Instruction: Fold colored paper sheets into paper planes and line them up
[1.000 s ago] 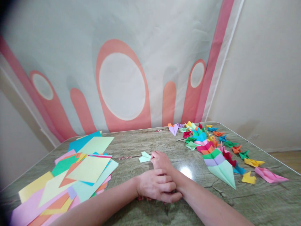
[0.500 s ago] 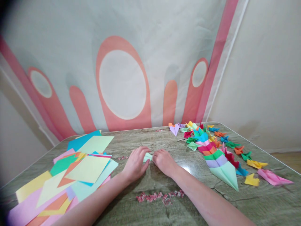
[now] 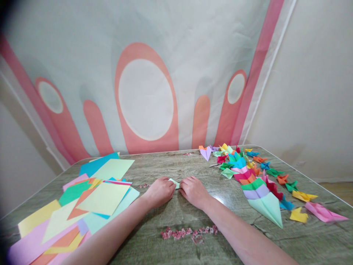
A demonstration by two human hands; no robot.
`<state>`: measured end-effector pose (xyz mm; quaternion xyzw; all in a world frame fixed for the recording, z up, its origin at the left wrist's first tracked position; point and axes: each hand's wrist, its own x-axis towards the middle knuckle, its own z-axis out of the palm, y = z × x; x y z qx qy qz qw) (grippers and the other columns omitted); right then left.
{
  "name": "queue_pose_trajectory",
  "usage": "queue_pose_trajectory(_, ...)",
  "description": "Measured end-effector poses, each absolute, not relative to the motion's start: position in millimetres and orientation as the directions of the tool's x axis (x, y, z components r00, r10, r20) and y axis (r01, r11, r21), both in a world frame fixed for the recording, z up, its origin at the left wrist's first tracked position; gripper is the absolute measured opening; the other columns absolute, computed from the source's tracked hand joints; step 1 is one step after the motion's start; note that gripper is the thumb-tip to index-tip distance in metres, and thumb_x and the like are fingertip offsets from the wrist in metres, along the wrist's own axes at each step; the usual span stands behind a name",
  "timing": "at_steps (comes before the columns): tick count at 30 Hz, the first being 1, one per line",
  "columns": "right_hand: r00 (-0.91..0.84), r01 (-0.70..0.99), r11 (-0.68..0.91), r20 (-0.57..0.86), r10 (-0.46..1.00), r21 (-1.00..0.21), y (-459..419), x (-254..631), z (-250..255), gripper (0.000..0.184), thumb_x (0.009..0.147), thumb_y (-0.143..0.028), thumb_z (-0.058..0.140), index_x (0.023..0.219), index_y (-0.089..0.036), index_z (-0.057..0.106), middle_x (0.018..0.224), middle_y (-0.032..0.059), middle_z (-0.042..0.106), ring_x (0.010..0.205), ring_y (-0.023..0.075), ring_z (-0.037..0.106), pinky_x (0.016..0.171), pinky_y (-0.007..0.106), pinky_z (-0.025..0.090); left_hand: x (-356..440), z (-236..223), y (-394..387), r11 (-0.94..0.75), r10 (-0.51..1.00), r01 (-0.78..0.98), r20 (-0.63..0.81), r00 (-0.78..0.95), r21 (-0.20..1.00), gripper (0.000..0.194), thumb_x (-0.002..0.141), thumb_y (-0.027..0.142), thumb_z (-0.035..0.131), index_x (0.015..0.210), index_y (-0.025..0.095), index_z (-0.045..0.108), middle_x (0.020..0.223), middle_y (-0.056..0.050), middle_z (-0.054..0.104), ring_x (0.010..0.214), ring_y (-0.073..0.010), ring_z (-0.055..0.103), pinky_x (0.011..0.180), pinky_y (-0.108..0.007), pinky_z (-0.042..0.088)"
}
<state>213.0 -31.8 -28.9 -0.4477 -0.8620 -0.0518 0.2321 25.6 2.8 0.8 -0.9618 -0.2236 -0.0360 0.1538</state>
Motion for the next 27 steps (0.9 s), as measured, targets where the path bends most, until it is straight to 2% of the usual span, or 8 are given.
queue_pose_trajectory(3,-0.454,0.815,0.565,0.468,0.758,-0.126,-32.8,213.0,-27.4,0.018,0.09,-0.022,0.047,0.086,-0.017,0.063,0.085,0.0059,0.063,0.083,0.0182,0.054,0.078,0.032,0.036,25.7,4.2,7.3,-0.863,0.405,0.434,0.158,0.9,-0.258,0.014,0.084,0.017,0.048,0.076,0.014,0.058,0.071,-0.006,0.064,0.068,-0.0174,0.059,0.08,-0.033,0.042)
queue_pose_trajectory(6,-0.42,0.834,0.538,0.494,0.762,-0.12,-33.7,212.9,-23.2,0.021,0.091,-0.019,0.042,0.085,-0.016,0.061,0.085,0.0067,0.062,0.083,0.0188,0.053,0.078,0.032,0.036,25.7,11.0,8.5,-0.87,0.416,0.459,0.233,0.879,-0.18,0.017,0.086,0.019,0.045,0.077,0.015,0.059,0.073,-0.005,0.064,0.071,-0.0166,0.059,0.079,-0.031,0.042)
queue_pose_trajectory(11,-0.382,0.819,0.547,0.548,0.744,-0.173,-36.7,213.6,-19.2,0.021,0.092,-0.016,0.037,0.087,-0.015,0.058,0.089,0.0091,0.06,0.085,0.0208,0.052,0.078,0.035,0.038,26.9,13.3,2.4,-0.843,0.522,0.531,0.378,0.765,0.089,0.02,0.09,0.026,0.042,0.092,0.019,0.061,0.083,-0.004,0.066,0.08,-0.0165,0.06,0.078,-0.028,0.042)
queue_pose_trajectory(13,-0.362,0.786,0.57,0.57,0.738,-0.24,-38.4,213.5,-19.9,0.02,0.092,-0.016,0.036,0.089,-0.015,0.056,0.09,0.0091,0.059,0.086,0.0209,0.052,0.078,0.035,0.039,27.4,9.7,-1.1,-0.793,0.606,0.565,0.39,0.693,0.23,0.02,0.089,0.029,0.045,0.091,0.02,0.062,0.087,-0.003,0.067,0.081,-0.0166,0.061,0.076,-0.027,0.042)
queue_pose_trajectory(16,-0.3,0.684,0.6,0.59,0.75,-0.414,-40.2,212.5,-21.1,0.017,0.092,-0.02,0.037,0.091,-0.018,0.054,0.09,0.0076,0.058,0.084,0.0192,0.053,0.076,0.032,0.042,27.6,4.4,-5.5,-0.706,0.707,0.574,0.375,0.599,0.416,0.021,0.088,0.032,0.047,0.089,0.02,0.064,0.089,-0.003,0.068,0.081,-0.0165,0.061,0.074,-0.025,0.043)
queue_pose_trajectory(20,-0.253,0.551,0.605,0.576,0.777,-0.575,-41.2,210.8,-19.6,0.013,0.091,-0.027,0.043,0.086,-0.02,0.053,0.082,0.0044,0.056,0.078,0.0168,0.054,0.071,0.029,0.044,27.8,2.4,-9.0,-0.618,0.77,0.529,0.31,0.557,0.582,0.025,0.087,0.036,0.047,0.086,0.02,0.066,0.085,-0.002,0.069,0.076,-0.0161,0.061,0.067,-0.022,0.043)
queue_pose_trajectory(23,-0.252,0.538,0.594,0.558,0.791,-0.598,-43.4,209.9,-16.4,0.016,0.09,-0.027,0.042,0.082,-0.02,0.053,0.078,0.0039,0.055,0.075,0.0167,0.053,0.07,0.028,0.043,28.9,2.9,-11.2,-0.599,0.776,0.51,0.292,0.559,0.617,0.025,0.086,0.035,0.048,0.085,0.019,0.067,0.083,-0.002,0.069,0.075,-0.0162,0.06,0.066,-0.022,0.043)
queue_pose_trajectory(27,-0.257,0.539,0.587,0.545,0.798,-0.604,-48.3,207.9,-12.7,0.017,0.089,-0.024,0.041,0.079,-0.019,0.053,0.077,0.0045,0.055,0.074,0.0172,0.052,0.07,0.029,0.042,31.2,4.5,-14.2,-0.665,0.735,0.515,0.355,0.577,0.541,0.021,0.085,0.031,0.049,0.085,0.019,0.065,0.081,-0.003,0.066,0.078,-0.0168,0.057,0.075,-0.027,0.042)
